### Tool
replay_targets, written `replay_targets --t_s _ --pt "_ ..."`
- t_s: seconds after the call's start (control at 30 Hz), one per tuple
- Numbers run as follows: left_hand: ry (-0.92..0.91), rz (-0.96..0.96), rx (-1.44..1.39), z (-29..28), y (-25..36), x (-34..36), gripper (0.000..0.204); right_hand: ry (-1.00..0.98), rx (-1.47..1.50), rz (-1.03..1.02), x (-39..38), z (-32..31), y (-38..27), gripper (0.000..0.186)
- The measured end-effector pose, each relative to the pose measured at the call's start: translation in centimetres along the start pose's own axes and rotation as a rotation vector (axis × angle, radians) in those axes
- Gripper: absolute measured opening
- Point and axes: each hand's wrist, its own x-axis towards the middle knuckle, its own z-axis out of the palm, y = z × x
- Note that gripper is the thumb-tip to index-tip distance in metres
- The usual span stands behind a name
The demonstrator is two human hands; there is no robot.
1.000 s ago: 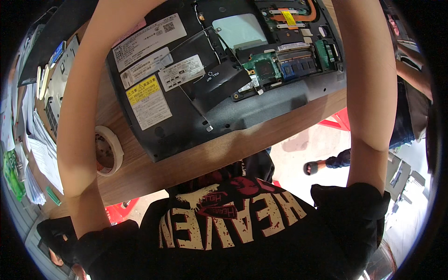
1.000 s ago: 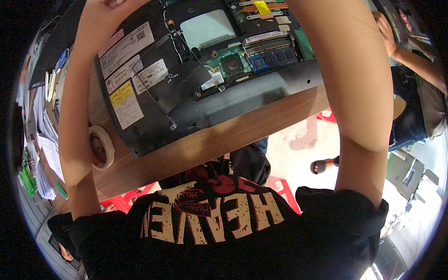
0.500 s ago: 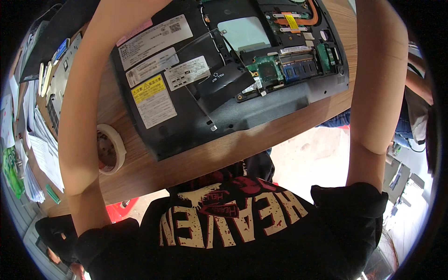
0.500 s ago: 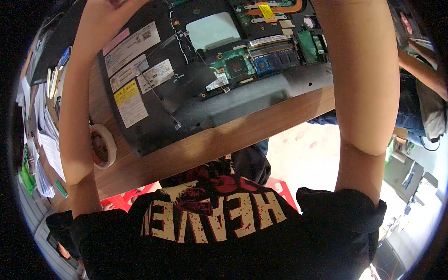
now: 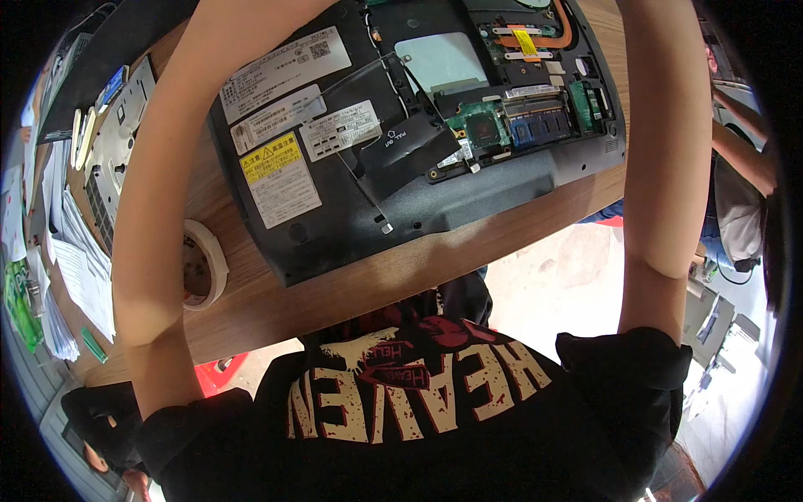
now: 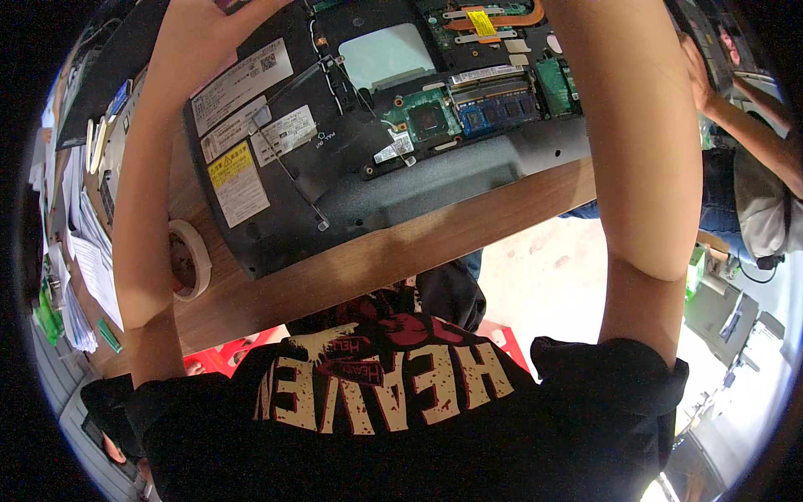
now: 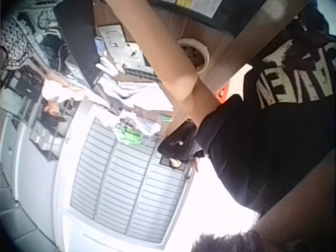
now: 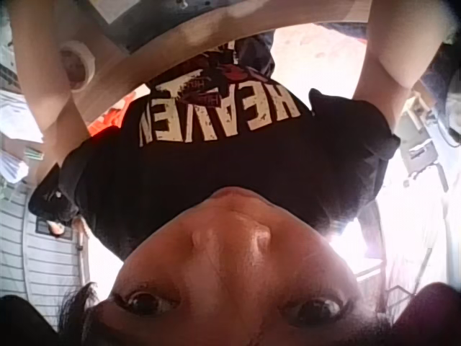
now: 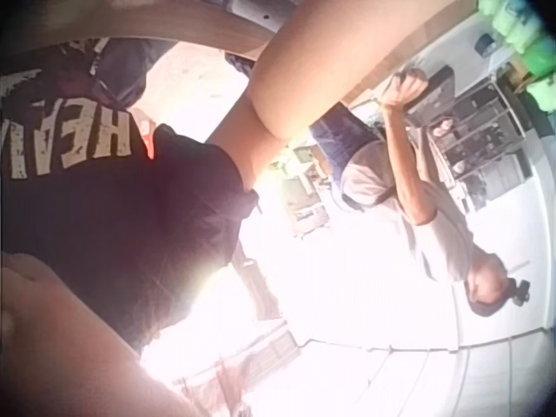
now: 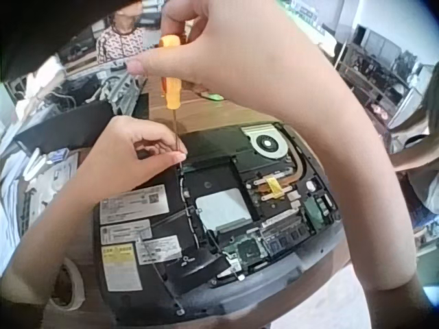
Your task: The person repairs a laptop by using a screwdriver to remove internal screws and components. They handle small screws from a container, place them into the laptop, and use the screwdriver to secure or loosen parts while other people work nearby.
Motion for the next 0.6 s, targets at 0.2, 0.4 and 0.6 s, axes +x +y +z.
replay_targets --t_s 0.2,0.4,0.6 --pt "-0.015 0.076 -0.026 -0.3 0.2 0.4 0.007 0.002 0.002 0.001 0.1 -0.1 0.0 0.021" --pt "-0.060 0.005 0.011 -0.6 -0.1 0.2 0.007 0.001 0.006 0.003 0.1 0.0 0.0 0.021" --pt "-0.051 0.078 0.072 0.1 -1.2 0.3 0.006 0.001 0.009 0.000 0.1 -0.1 0.0 0.021"
